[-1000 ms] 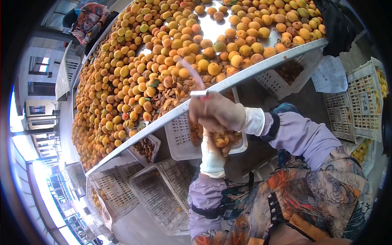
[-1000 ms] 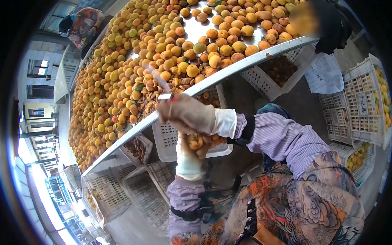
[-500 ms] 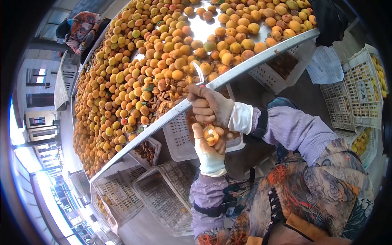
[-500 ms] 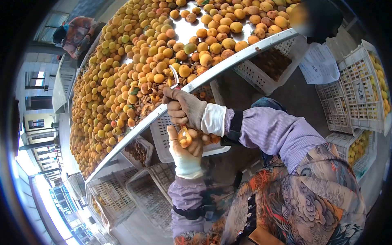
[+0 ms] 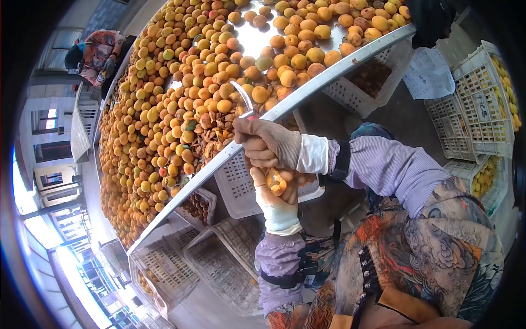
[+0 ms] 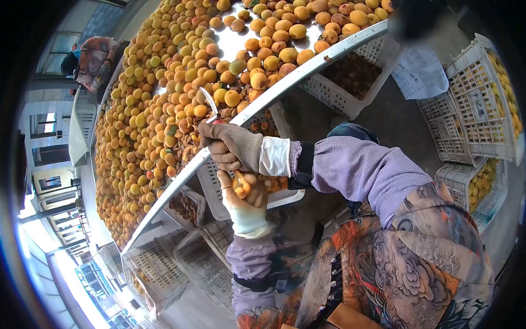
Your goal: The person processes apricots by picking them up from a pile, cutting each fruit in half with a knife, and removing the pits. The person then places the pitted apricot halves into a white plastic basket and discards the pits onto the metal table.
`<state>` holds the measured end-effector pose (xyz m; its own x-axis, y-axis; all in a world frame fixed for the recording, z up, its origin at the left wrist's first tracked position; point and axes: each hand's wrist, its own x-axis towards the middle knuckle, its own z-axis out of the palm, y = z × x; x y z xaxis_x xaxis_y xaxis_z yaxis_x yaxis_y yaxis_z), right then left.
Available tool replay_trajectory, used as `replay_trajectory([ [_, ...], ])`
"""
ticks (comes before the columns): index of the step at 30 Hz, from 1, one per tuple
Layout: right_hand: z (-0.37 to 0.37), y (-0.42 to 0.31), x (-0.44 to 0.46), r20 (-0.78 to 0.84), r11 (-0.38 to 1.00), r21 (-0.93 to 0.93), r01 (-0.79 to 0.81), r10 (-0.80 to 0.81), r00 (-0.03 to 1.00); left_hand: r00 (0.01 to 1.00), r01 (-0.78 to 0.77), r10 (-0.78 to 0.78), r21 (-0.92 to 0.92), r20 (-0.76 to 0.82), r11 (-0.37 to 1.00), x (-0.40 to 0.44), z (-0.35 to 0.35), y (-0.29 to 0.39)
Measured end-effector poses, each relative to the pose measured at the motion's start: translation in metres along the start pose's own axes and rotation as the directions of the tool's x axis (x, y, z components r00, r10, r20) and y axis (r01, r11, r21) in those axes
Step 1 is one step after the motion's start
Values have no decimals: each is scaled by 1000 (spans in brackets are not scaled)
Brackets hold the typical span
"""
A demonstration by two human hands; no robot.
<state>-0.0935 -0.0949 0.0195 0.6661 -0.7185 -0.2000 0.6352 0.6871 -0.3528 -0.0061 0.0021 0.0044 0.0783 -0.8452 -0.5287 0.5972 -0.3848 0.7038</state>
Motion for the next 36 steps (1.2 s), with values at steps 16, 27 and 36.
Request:
replay_trajectory([
  [16, 19, 18, -24, 420, 724, -590, 358, -104, 902, 983, 164, -161, 24, -85, 986, 19, -36, -27],
  [27, 6, -24, -10, -225, 969, -188, 163, -204, 953, 935, 267, -160, -333, 315, 904, 13, 5, 4],
  [36, 4, -49, -12, -262, 931, -85, 354, -364, 894, 928, 139, -28, -275, 371, 951, 5, 28, 24],
])
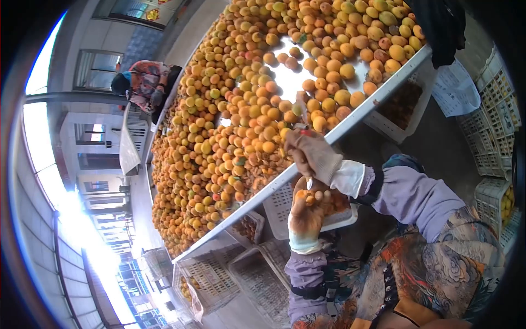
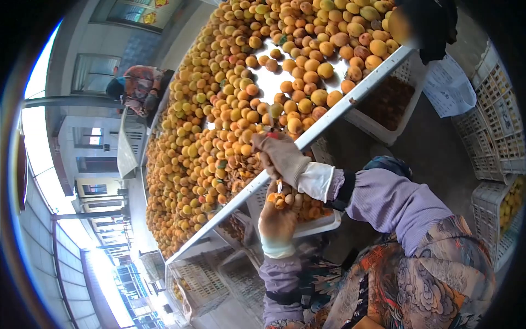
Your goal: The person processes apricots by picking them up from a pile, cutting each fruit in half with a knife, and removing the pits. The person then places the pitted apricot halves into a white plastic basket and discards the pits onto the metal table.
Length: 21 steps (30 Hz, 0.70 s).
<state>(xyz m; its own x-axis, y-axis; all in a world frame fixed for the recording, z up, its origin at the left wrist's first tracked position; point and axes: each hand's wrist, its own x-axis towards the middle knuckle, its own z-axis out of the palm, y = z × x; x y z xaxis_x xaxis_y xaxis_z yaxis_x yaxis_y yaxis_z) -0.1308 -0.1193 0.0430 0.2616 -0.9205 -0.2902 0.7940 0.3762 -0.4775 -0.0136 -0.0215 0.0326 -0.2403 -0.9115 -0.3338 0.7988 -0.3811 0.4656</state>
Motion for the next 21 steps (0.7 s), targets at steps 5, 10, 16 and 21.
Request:
replay_trajectory([
  [5, -8, -15, 3, -117, 999, 42, -34, 39, 992, 989, -140, 144, 331, 11, 933, 18, 6, 31],
  [10, -14, -27, -2, -60, 999, 5, 33, -32, 998, 939, -257, 340, 555, -50, 791, 50, -10, 60],
  [16, -18, -37, -3, -67, 1000, 20, 10, -9, 998, 890, -181, 453, 867, -58, 465, 78, -6, 98],
  [21, -23, -48, 0, -72, 998, 52, -39, 43, 996, 892, -22, 323, 683, -317, 730, 90, -9, 119],
])
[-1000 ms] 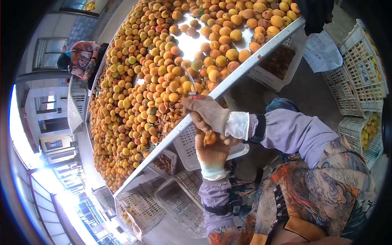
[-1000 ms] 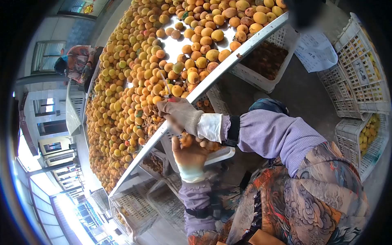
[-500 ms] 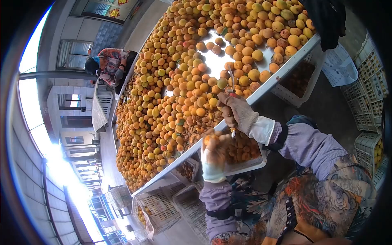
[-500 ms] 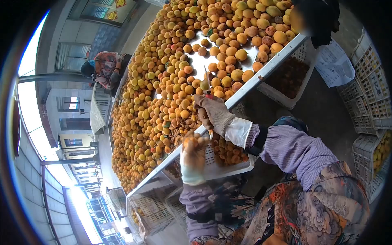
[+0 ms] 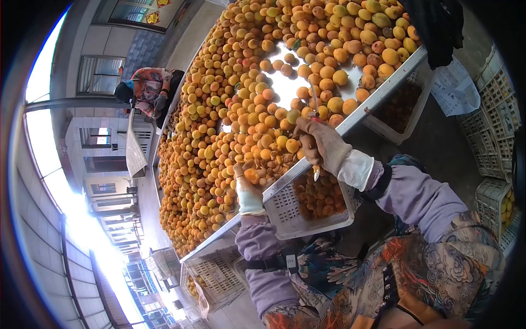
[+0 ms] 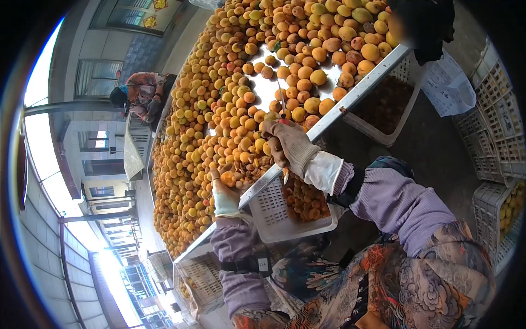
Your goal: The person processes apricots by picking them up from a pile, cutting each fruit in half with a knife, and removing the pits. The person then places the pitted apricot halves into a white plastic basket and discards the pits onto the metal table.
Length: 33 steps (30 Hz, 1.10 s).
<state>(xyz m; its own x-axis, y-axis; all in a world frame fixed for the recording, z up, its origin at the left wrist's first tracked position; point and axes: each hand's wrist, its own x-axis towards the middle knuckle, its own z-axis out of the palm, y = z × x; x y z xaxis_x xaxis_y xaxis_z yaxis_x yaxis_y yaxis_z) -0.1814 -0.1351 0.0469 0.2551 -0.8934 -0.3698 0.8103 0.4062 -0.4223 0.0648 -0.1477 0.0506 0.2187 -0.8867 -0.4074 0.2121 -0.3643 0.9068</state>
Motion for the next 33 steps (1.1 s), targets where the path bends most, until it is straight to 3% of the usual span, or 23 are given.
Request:
replay_trajectory([
  [3, -2, -8, -1, 5, 1000, 21, 21, -21, 1000, 998, -24, 34, -161, 61, 987, -21, 9, 0],
  [5, -2, -19, -5, 0, 1000, 14, 19, -19, 1000, 984, -82, 78, 14, 162, 997, -38, 5, -4],
  [6, -1, -23, -8, -17, 998, 9, 54, -54, 998, 961, -221, 176, 214, 212, 952, -48, 6, -9],
  [7, 0, -26, -10, -33, 996, 4, 89, -88, 996, 925, -356, 258, 395, 279, 847, -59, 3, -15],
  [9, -4, -28, -10, -29, 997, 11, 75, -74, 997, 930, -364, 240, 594, 279, 717, -72, -7, -23],
  [10, -5, -29, -10, -17, 998, 19, 63, -62, 998, 885, -448, 372, 732, 281, 513, -75, -11, -31],
  [11, -5, -28, -9, -21, 998, 19, 65, -64, 998, 885, -449, 370, 731, 283, 514, -75, -7, -34],
  [13, -4, -22, -9, -14, 997, -64, 37, -37, 999, 780, -566, 567, 684, 263, 460, -72, 3, -38],
  [15, 3, -13, -14, -25, 995, -102, -9, 6, 1000, 788, -566, 548, 683, 282, 463, -60, 23, -34],
  [17, 6, -6, -19, 62, 973, -228, 30, -16, 998, 696, -658, 591, 691, 408, 298, -42, 49, -35],
  [18, -1, -1, -13, 150, 956, -288, 56, -13, 989, 699, -625, 582, 750, 416, 216, -32, 60, -37],
  [20, -2, -5, -12, 140, 970, -240, 41, -8, 990, 744, -480, 546, 877, 385, 37, -10, 74, -44],
  [21, 0, -6, -11, 136, 981, -192, 23, 4, 991, 745, -481, 544, 876, 385, 38, -2, 80, -48],
  [23, 2, -10, -12, 52, 986, -158, 47, -39, 998, 755, -281, 550, 933, 358, -223, 6, 92, -52],
  [28, -3, -14, -9, 34, 987, -157, 22, -17, 999, 777, -283, 524, 937, 349, -204, 10, 91, -54],
  [30, -1, -17, -12, 45, 982, -189, 24, -16, 999, 805, -347, 520, 938, 285, 23, 6, 82, -55],
  [31, 1, -19, -12, 18, 987, -160, -8, 11, 1000, 806, -344, 520, 939, 282, 24, 4, 79, -57],
  [33, 4, -17, -12, -3, 990, -134, -39, 39, 999, 714, -461, 603, 887, 355, 24, 1, 75, -59],
])
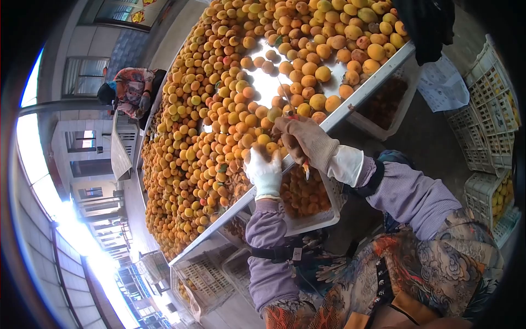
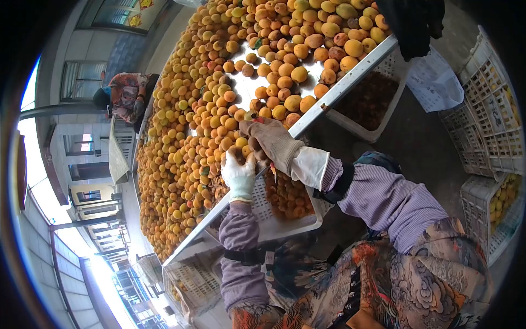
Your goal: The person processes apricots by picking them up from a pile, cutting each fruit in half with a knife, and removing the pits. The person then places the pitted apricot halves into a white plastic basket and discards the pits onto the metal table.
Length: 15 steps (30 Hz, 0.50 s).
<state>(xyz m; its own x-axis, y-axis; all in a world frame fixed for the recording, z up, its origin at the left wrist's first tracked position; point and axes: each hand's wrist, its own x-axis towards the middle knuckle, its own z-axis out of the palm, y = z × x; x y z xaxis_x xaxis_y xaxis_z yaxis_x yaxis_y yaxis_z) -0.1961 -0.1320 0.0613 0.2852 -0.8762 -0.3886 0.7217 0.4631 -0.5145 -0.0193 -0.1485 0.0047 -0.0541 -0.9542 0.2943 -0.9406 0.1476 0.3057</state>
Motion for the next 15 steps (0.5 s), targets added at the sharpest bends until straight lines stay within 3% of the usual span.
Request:
replay_trajectory([
  [2, 0, 3, 1, 16, 998, -58, -12, 13, 1000, 999, -30, 26, -109, -32, 994, 0, -2, -2],
  [4, -2, 7, -1, 29, 1000, 5, -21, 21, 999, 990, -80, 27, -395, -140, 915, -1, -6, -4],
  [5, 0, 7, -3, 39, 998, -61, -16, 18, 999, 996, 11, -69, -677, -60, 736, -2, -14, 5],
  [6, 2, 8, -5, 53, 992, -127, -12, 19, 998, 978, 204, -159, -768, 135, 606, -8, -31, 10],
  [8, 6, 11, -5, 31, 983, -184, -26, 33, 999, 980, 161, -163, -925, 110, 345, -17, -46, 14],
  [10, 8, 19, -2, 116, 982, -187, -28, 51, 992, 977, 160, -184, -946, 111, 282, -32, -55, 14],
  [11, 9, 19, -6, 98, 936, -353, -6, 44, 994, 970, 180, -195, -966, 143, 185, -41, -60, 13],
  [12, 10, 25, -4, 106, 932, -361, -13, 54, 993, 964, 197, -200, -977, 177, 84, -49, -62, 12],
  [15, 13, 43, -3, 128, 922, -369, -115, 173, 977, 946, 204, -273, -975, 173, 88, -71, -59, 1],
])
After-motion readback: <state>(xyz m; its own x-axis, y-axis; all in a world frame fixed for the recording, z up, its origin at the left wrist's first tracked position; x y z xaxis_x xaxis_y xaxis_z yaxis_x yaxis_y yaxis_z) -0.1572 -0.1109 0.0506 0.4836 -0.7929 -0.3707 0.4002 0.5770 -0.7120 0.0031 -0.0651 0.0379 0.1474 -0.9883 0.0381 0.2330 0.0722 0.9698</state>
